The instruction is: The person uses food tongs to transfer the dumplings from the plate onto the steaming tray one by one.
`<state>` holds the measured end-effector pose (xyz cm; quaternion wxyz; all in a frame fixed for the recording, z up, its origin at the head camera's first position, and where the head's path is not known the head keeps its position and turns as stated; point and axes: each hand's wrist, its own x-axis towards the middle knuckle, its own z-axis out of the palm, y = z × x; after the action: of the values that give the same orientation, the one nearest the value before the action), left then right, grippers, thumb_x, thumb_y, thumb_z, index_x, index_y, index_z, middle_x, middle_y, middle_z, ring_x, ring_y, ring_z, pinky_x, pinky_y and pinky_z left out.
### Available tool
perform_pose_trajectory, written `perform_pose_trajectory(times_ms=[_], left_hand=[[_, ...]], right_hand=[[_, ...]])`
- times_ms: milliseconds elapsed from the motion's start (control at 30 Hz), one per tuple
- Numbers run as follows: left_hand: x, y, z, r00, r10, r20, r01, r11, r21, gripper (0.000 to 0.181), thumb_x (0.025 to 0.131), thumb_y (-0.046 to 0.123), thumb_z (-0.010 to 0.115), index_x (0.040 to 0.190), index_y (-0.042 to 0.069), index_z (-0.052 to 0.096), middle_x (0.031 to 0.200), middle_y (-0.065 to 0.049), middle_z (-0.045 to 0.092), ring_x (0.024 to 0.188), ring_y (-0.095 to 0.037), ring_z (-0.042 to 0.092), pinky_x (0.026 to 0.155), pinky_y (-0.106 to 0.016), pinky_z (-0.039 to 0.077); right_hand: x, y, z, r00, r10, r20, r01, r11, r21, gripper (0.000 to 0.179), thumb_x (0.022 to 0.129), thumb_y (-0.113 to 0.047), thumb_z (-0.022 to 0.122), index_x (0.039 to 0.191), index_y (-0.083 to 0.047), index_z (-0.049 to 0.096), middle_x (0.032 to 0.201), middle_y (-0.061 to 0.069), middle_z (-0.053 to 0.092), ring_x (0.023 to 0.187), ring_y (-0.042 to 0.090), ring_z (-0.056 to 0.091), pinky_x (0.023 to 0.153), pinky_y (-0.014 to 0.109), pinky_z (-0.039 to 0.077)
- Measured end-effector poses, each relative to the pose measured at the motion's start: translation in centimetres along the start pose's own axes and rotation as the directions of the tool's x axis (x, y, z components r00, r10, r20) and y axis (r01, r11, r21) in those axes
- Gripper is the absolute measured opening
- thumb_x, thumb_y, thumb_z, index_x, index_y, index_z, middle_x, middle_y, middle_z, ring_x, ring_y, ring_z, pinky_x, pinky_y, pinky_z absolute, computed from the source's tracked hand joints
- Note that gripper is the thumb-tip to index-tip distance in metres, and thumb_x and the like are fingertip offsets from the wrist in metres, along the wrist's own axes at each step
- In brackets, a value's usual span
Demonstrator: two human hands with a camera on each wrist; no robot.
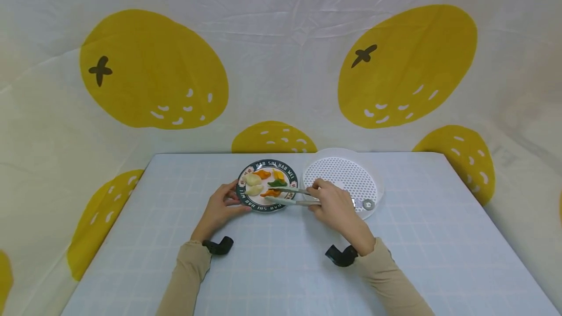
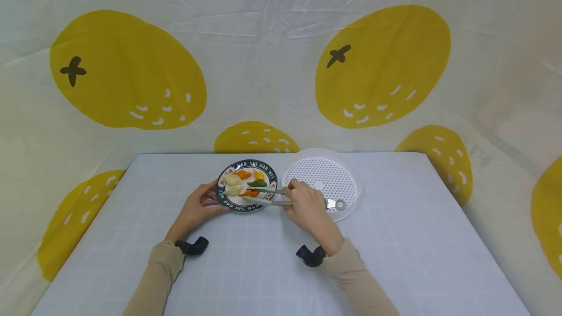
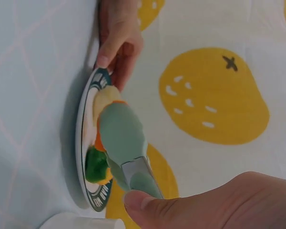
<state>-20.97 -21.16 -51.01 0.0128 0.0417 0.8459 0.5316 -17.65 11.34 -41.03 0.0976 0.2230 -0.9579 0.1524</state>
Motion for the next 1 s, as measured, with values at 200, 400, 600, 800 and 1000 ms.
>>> perform_pose_trajectory(times_ms=[200,400,600,800,1000], left_hand=[[-0.2,-0.1,0.3,1.000,-0.013,-0.016,0.012,0.998,-0.065,0.101,0.065,0.029,0.095,0.150,0.014,0.043,0.122,-0.007,0.054,0.107,-0.023,0.056,0.094,-0.025,0.055],[-0.5,0.0,0.6,0.998,-0.057,-0.018,0.053,0.988,-0.145,0.100,0.064,0.029,0.095,0.149,0.015,0.044,0.124,-0.007,0.053,0.112,-0.023,0.057,0.095,-0.022,0.054],[-0.5,0.1,0.7,0.997,-0.076,-0.019,0.071,0.983,-0.168,0.100,0.064,0.023,0.095,0.150,0.015,0.043,0.124,-0.009,0.054,0.111,-0.025,0.060,0.091,-0.022,0.056],[-0.5,0.1,0.7,0.998,-0.060,-0.017,0.056,0.984,-0.170,0.098,0.066,0.020,0.094,0.150,0.014,0.043,0.124,-0.010,0.054,0.106,-0.025,0.063,0.089,-0.024,0.057],[-0.6,0.0,0.4,0.999,-0.032,-0.013,0.029,0.979,-0.203,0.098,0.067,0.018,0.093,0.150,0.012,0.042,0.123,-0.011,0.054,0.105,-0.026,0.064,0.088,-0.024,0.058]], right_hand=[[-0.3,0.5,-0.6,0.998,-0.015,-0.066,0.014,1.000,-0.011,0.035,0.073,-0.015,0.088,0.105,-0.011,0.077,0.102,0.002,0.066,0.076,0.016,0.057,0.048,0.026,0.046],[-1.0,1.1,-1.5,0.991,-0.008,-0.132,0.007,1.000,-0.003,0.037,0.070,-0.015,0.090,0.105,-0.009,0.077,0.101,0.004,0.067,0.077,0.019,0.060,0.046,0.026,0.047],[-2.0,2.2,-2.5,0.984,0.016,-0.176,-0.020,1.000,-0.023,0.042,0.071,-0.016,0.090,0.110,-0.008,0.076,0.102,0.007,0.066,0.078,0.021,0.061,0.046,0.026,0.048],[-3.0,4.1,-3.7,0.977,0.086,-0.193,-0.082,0.996,0.027,0.045,0.075,-0.014,0.087,0.116,-0.004,0.073,0.104,0.008,0.065,0.076,0.022,0.062,0.045,0.028,0.046],[-3.4,5.5,-4.7,0.974,0.143,-0.176,-0.136,0.989,0.050,0.044,0.076,-0.012,0.086,0.117,-0.002,0.072,0.106,0.011,0.065,0.069,0.019,0.057,0.044,0.025,0.042]])
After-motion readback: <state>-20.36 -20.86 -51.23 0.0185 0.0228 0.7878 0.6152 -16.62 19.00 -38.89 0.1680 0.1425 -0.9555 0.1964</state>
